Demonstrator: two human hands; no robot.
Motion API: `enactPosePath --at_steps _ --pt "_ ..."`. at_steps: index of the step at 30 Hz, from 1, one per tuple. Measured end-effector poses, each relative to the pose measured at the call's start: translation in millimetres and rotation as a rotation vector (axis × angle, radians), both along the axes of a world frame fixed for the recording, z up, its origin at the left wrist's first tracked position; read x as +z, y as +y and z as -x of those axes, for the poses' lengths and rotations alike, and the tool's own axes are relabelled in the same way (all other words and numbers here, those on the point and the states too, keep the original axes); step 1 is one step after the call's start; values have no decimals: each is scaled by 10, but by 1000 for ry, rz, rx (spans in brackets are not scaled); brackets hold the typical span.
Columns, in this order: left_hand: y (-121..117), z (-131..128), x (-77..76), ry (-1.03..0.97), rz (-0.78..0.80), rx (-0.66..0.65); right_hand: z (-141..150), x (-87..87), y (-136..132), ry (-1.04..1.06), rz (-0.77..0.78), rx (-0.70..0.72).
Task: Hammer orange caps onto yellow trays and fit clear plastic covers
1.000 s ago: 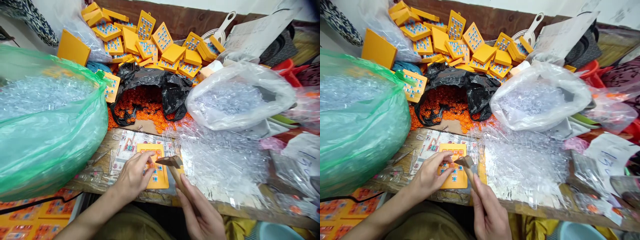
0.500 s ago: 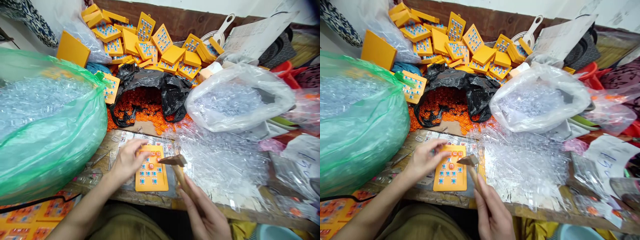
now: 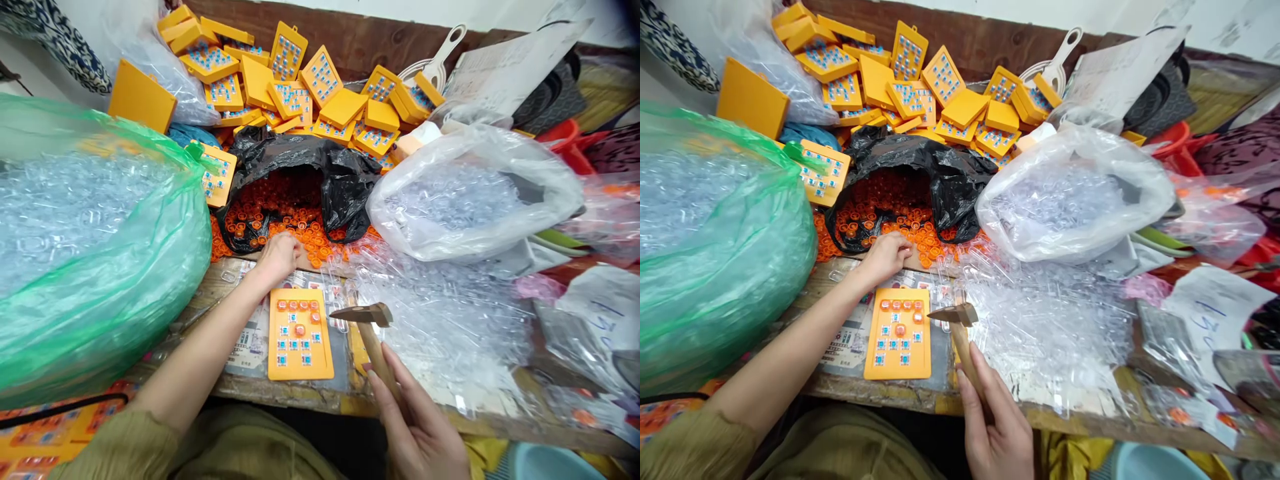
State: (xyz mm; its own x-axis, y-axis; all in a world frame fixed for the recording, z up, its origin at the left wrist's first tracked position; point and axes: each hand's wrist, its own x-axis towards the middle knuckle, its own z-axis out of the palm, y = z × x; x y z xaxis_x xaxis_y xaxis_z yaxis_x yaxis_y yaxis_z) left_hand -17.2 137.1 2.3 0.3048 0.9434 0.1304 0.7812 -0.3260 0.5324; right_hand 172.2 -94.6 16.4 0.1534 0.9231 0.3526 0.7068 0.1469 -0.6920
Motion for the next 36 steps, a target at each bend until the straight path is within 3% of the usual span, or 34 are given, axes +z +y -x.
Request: enactPosePath --at_steps 4,8,11,15,25,29,31,33,36 --pt "-185 28 85 -22 -26 -54 50 59 30 -3 -41 48" --pt "-880 235 224 -181 -128 -94 62 82 -31 -34 -48 109" --pt "-1437 400 230 -301 -88 -107 84 52 -59 -48 -58 215" --pt "-1723 450 127 -313 17 -73 159 33 -35 -34 -59 335" --pt "-1709 425 -20 -438 104 10 213 -28 -56 -176 7 415" --pt "-1727 460 75 -426 133 16 167 11 -45 -176 4 442" --pt "-1584 495 166 -393 97 3 165 63 -27 -105 -6 398" --pt "-1297 524 228 -306 -41 38 183 119 -4 -19 -19 293" --pt "-723 520 208 -110 -234 215 209 172 18 65 -28 144"
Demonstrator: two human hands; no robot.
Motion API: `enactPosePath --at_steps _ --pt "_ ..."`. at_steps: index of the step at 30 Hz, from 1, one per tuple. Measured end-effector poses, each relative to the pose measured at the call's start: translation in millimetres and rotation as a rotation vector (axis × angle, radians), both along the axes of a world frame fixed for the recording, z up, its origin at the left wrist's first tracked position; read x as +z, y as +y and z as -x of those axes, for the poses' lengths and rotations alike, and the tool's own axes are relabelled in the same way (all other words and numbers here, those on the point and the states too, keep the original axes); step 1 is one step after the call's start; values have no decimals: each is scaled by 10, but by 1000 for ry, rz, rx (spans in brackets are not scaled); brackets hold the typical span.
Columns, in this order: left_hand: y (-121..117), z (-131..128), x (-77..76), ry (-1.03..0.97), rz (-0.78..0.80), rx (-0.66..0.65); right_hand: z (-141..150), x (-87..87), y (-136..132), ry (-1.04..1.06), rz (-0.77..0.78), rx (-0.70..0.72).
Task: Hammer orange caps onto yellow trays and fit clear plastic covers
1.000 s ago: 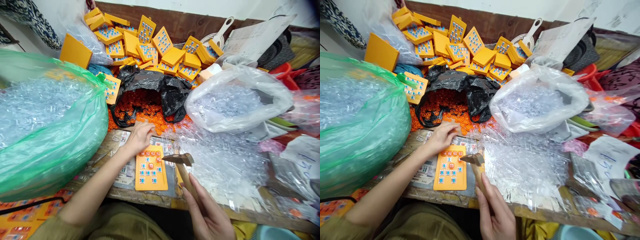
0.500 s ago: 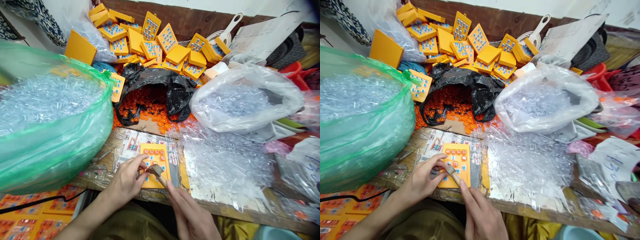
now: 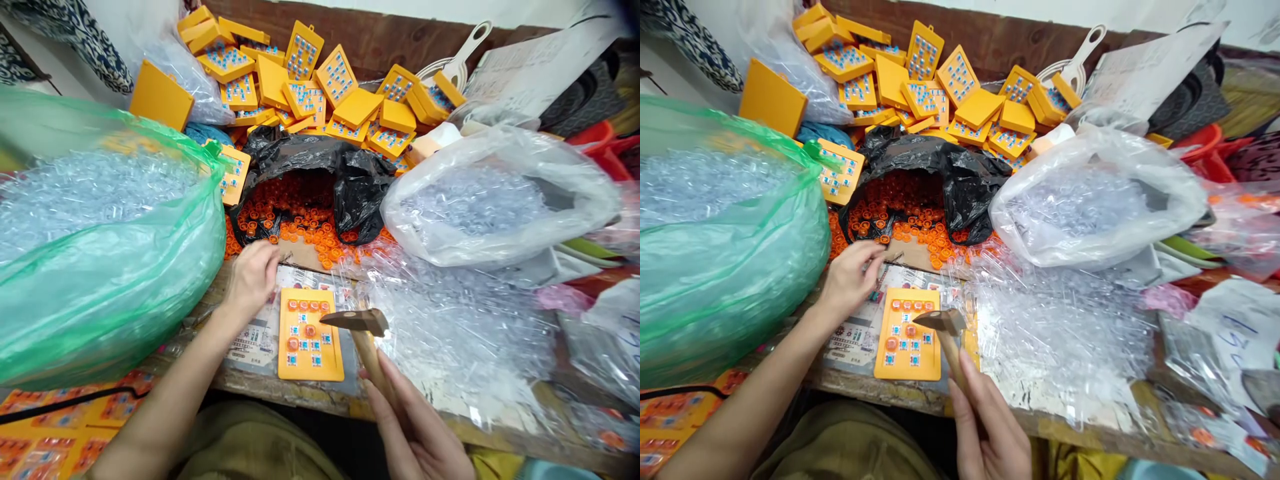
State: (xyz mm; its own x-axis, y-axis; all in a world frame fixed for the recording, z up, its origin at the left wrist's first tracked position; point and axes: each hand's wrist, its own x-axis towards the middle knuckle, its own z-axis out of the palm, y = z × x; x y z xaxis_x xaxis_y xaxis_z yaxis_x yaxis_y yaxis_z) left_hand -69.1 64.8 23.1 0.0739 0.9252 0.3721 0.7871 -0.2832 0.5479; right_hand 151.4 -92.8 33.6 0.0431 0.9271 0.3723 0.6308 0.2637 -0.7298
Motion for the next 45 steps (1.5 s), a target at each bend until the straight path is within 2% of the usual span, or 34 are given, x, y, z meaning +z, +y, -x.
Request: enactPosePath --at_steps 2,4,10,14,17,22,25,29,34,36,38,40,43,45 --pt "324 -41 -61 35 19 35 -7 3 -9 23 7 -72" --pt "508 -105 -120 35 53 8 -36 -15 -34 28 8 -120" --pt "546 -274 -216 42 153 -204 -130 -110 -63 1 18 -143" --pt "556 -286 -230 70 151 -232 -113 -146 -37 -47 -20 -111" --pt "326 -267 -141 50 128 -261 -95 -148 -55 -48 -44 -80" --pt "-569 -230 52 -72 53 -383 -123 -168 -129 -113 -22 14" --pt "-917 -225 51 -62 86 -398 -136 -182 -166 -177 -30 75" --pt "-963 -242 -42 -83 132 -367 -134 -163 -174 -189 -46 83" --pt "-979 -242 -123 -123 147 -346 -183 -170 -133 -341 9 339" --pt "-1012 -221 -109 -128 161 -342 -191 -171 -135 -324 35 333" --pt "-975 -192 -63 -141 173 -345 -176 -151 -143 -234 44 259" --pt "-801 -173 -1 -135 159 -328 -149 -110 -138 -128 26 114" --pt "-283 -204 63 17 140 -192 -121 -48 -88 -26 -11 -86" --pt "116 -263 61 63 146 -131 -121 -40 -49 -2 -17 -117"
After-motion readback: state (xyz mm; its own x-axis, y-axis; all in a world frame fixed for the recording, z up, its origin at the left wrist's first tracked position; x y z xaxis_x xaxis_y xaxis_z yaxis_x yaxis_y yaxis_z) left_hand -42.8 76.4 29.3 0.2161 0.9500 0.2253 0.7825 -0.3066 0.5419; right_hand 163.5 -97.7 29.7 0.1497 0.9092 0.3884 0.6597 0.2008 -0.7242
